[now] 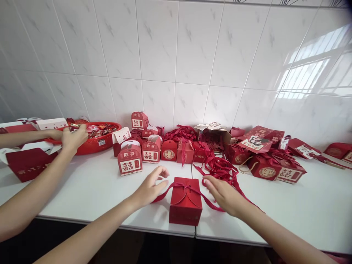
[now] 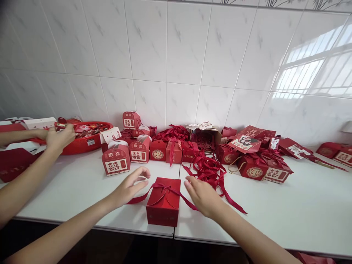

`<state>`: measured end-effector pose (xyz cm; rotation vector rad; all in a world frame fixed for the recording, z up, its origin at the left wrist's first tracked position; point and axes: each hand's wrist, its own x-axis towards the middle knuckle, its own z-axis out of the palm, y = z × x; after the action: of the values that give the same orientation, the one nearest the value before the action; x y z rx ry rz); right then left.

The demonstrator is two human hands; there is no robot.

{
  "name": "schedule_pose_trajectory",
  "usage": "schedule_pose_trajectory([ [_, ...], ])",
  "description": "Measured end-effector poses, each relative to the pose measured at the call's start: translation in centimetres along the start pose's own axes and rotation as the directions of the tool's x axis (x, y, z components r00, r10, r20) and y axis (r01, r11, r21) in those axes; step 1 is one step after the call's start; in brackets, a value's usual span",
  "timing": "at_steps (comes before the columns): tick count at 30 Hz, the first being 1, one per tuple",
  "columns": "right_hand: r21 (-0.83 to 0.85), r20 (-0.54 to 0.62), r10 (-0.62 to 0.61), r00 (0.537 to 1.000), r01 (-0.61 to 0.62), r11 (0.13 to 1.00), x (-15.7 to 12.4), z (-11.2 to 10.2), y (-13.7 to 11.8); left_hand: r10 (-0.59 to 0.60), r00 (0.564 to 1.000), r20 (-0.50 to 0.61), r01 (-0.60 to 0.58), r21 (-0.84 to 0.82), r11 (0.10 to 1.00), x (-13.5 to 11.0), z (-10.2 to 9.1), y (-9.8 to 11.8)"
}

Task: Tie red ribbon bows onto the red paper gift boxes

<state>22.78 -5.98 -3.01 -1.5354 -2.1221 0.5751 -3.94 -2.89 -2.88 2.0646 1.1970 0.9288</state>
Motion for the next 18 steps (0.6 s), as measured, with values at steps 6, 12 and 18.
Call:
schedule_pose_trajectory([
  [6,0.453,0.104,0.133,0.986,-0.166,0.876,1.2,4.0,-0.9,-0.122,0.992,-0.036,0.115,-0.157,0.981,-0.4,4.2,-0.3],
  [12,0.588,0.028,0.127,0.991,-0.119,0.800,0.8,1.7,0.1,-0.168,0.984,0.061,0.174,-0.119,0.977,-0.7,1.3,-0.2],
  [18,0.036,-0.083,-0.296,0.952,0.300,0.953,-1.0,-0.3,0.2,-0.292,0.830,0.474,0.342,-0.020,0.939,0.4,-2.0,-0.4],
])
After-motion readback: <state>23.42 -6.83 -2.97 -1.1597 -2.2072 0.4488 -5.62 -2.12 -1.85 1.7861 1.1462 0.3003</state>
